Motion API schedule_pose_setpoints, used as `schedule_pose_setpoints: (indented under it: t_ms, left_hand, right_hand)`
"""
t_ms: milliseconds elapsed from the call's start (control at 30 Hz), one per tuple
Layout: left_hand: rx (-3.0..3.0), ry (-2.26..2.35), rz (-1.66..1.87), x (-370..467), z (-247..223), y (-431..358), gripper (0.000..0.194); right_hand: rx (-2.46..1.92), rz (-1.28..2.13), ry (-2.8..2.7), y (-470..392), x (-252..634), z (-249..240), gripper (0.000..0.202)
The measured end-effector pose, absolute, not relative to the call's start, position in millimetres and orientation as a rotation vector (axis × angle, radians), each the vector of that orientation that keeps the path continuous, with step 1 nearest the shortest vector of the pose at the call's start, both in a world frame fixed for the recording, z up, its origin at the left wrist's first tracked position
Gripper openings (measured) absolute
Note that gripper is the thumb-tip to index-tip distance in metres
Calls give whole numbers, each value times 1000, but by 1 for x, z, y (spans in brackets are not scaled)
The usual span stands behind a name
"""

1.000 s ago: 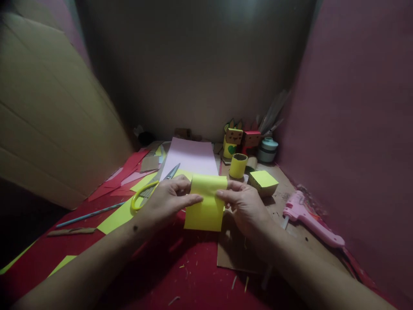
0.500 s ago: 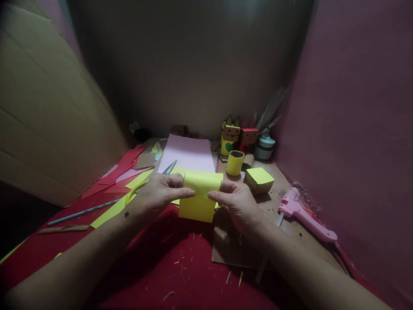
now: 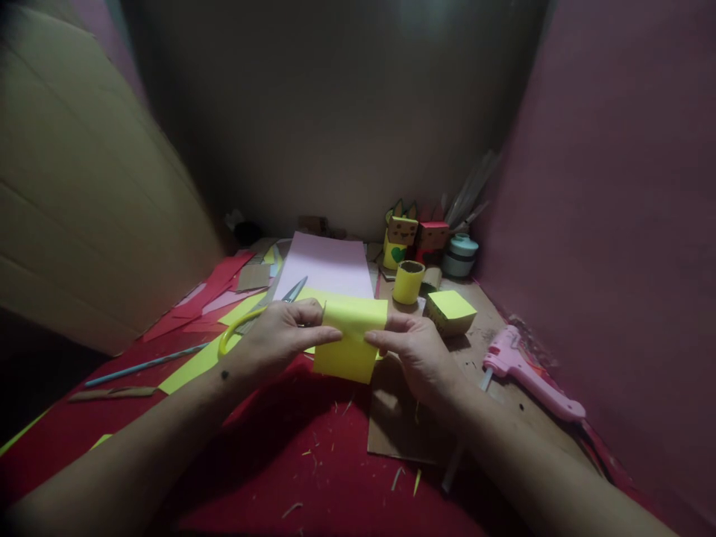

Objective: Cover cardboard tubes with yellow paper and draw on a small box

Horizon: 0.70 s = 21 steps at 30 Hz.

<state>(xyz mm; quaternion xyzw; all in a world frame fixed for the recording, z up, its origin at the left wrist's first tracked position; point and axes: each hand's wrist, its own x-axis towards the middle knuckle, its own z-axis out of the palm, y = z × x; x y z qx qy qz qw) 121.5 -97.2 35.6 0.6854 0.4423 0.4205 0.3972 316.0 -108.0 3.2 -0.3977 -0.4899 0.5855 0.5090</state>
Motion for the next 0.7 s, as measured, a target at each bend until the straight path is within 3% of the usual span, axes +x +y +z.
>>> schedule_pose_setpoints:
  t_ms: [200, 567, 700]
  left_hand:
    - [1567, 1072, 998, 117, 39, -96, 11]
    - [1513, 1044, 914, 109, 39, -91, 17]
    - [1513, 1036, 879, 109, 38, -91, 19]
  right_hand:
    - [-805, 1488, -1237, -109, 318, 7, 37]
    - [-769, 1439, -1476, -116, 321, 13, 46]
    - [-776, 1436, -1441, -119, 318, 14, 40]
